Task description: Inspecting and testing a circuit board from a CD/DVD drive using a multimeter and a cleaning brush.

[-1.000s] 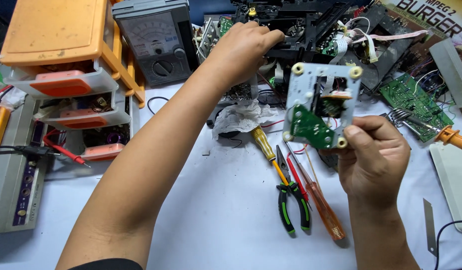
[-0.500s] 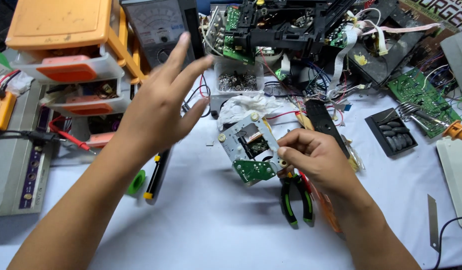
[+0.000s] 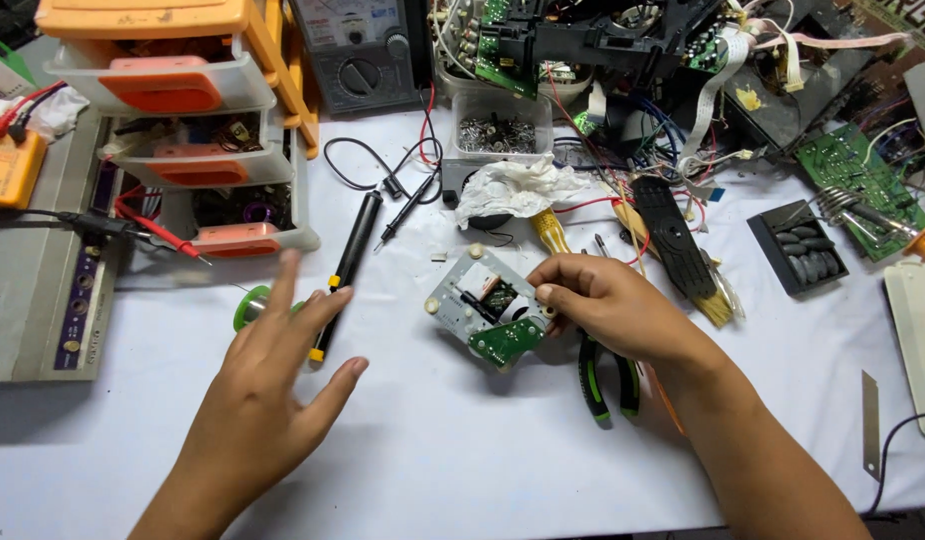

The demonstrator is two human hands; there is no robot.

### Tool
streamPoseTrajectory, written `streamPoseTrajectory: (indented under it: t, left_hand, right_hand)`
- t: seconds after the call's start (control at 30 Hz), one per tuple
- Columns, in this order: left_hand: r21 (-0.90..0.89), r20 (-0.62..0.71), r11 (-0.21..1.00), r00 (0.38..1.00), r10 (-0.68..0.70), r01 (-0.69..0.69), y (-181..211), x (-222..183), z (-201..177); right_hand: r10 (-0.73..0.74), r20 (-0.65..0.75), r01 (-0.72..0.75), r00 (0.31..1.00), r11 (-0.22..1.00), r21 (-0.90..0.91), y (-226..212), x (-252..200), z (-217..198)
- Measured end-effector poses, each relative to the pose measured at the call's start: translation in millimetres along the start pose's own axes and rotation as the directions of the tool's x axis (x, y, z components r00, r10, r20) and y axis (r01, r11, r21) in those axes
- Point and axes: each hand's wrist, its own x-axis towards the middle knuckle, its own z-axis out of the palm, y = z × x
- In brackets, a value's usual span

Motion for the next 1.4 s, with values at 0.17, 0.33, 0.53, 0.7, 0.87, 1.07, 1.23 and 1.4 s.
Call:
streamPoseTrajectory:
  t: [0.17,0.33,0.53,0.7,0.87,1.07,1.23,1.4]
  left_hand:
    - [-0.596,0.112,0.717,0.922,-0.370,0.360,-1.6,-5.3,-1.8]
    - [-0.921,0.174,0.213,0.836,-0.520,0.325,-8.6,7.4,6.4]
    - [-0.960,0.088,0.165,0.807,-0.584,0.224,-24.9,13.6,3.7]
    - [-0.974,0.043,0.173,0.868,-0.495,0.147,-37.5,11.3,4.4]
    - [-0.965,0.130,0.128,0.844,-0.520,0.227,-28.6,24.7,-0.7]
    - [-0.967,0.153,0.115,0.881,-0.447,0.226,20.1,81.9,-8.5]
    - [-0.979,0.136,0.111,0.950,-0.281,0.173,43.7,165.7,42.4]
    - [-0.968,0.090,-0.239,0.994,-0.054,0.074,69.4,198.3,58.0]
  right_hand:
    - [0.012,0.024,-0.008,1.000,0.987,-0.161,-8.2,4.5,1.4]
    - [-0.012,0.058,0.027,0.998,0.966,-0.259,-17.3,15.1,-0.8]
    - [0.057,0.067,-0.022,0.996,0.901,-0.433,-44.9,20.6,3.1]
    - [0.019,0.017,-0.003,1.000,0.749,-0.662,-49.4,25.2,5.0]
    - [-0.214,0.036,0.167,0.976,0.633,-0.756,-52.7,20.9,-0.5]
    - [-0.610,-0.066,0.335,0.789,0.518,-0.787,-79.3,19.2,-7.2]
    - [-0.781,-0.055,0.558,0.622,0.491,-0.669,-116.2,32.1,16.2]
    - [-0.938,-0.065,0.708,0.340,0.301,-0.639,-113.3,75.0,7.6]
